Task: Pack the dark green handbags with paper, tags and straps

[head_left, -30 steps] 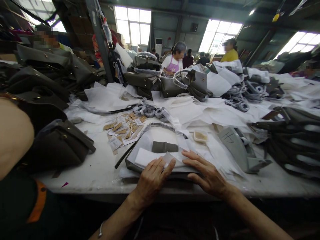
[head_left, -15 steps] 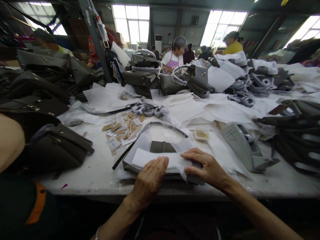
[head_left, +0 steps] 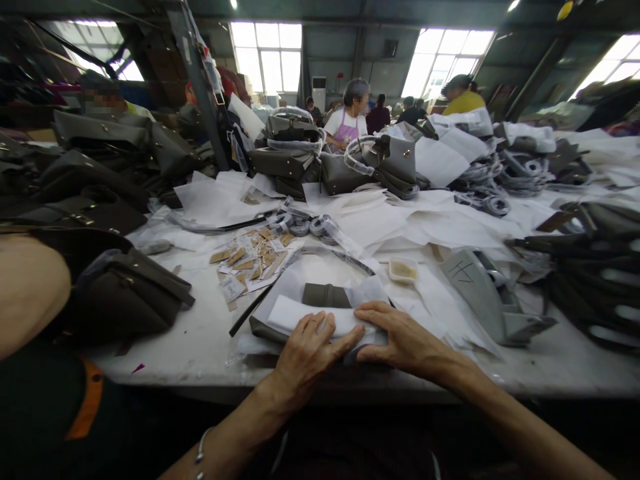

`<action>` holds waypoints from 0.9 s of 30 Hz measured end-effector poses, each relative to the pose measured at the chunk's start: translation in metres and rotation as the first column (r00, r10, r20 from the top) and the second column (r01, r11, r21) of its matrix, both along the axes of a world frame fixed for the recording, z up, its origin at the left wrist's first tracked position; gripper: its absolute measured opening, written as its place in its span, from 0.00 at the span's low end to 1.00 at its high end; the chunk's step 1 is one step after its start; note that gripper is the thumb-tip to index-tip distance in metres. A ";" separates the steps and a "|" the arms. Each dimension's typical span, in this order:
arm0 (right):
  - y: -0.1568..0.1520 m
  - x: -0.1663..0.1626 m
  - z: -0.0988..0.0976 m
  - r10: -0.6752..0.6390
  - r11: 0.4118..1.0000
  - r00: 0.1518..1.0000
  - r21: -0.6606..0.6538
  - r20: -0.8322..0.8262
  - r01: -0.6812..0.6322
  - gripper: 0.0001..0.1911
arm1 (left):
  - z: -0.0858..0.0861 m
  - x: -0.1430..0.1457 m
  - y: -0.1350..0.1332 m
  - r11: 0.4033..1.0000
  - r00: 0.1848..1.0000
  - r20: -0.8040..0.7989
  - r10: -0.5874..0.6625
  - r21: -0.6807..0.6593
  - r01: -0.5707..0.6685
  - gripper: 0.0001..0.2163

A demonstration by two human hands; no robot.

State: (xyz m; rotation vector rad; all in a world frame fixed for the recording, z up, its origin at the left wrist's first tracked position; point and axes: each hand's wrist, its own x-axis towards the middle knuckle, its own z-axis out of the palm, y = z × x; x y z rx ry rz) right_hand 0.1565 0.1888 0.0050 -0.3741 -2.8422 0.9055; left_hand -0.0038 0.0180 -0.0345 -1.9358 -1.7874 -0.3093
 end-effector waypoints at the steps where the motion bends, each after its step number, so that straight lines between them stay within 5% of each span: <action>1: 0.003 -0.001 0.002 0.016 1.000 0.999 -0.023 0.028 -0.015 0.39 | -0.001 -0.001 0.000 1.000 1.000 -0.003 -0.019 0.013 0.019 0.23; 4: 0.018 -0.006 0.013 0.020 0.993 0.998 -0.117 0.056 -0.014 0.39 | -0.001 -0.007 -0.002 0.994 0.997 -0.002 -0.072 0.078 0.072 0.23; 7: 0.041 -0.008 0.022 -0.259 0.954 0.957 -0.189 -0.132 0.232 0.28 | 0.006 -0.019 -0.010 0.983 0.993 0.041 -0.114 0.147 0.107 0.23; 10: 0.056 0.001 0.017 -0.660 0.749 0.656 -0.389 -0.367 0.536 0.25 | 0.015 -0.038 -0.025 0.972 0.983 0.099 -0.154 0.196 0.132 0.23; 12: 0.057 0.007 0.004 -0.738 0.666 0.597 -0.484 -0.316 0.567 0.23 | 0.019 -0.051 -0.036 0.965 0.976 0.127 -0.179 0.218 0.148 0.22; 16: 0.042 -0.005 -0.029 -0.495 0.775 0.862 -0.503 -0.107 0.382 0.17 | 0.017 -0.070 -0.056 0.959 0.960 0.177 -0.215 0.226 0.173 0.21; 22: 0.068 -0.049 -0.029 -0.368 0.917 0.886 -0.266 -0.283 0.296 0.12 | 0.014 -0.088 -0.080 0.971 0.945 0.260 -0.198 0.186 0.152 0.19; 24: 0.083 -0.051 -0.021 -0.294 0.931 0.953 -0.248 -0.068 0.269 0.11 | 0.014 -0.091 -0.087 0.977 0.942 0.285 -0.177 0.167 0.133 0.19; 27: 0.081 -0.050 -0.019 -0.012 0.867 0.943 -0.467 0.334 0.177 0.11 | 0.013 -0.092 -0.093 0.980 0.939 0.312 -0.147 0.173 0.096 0.19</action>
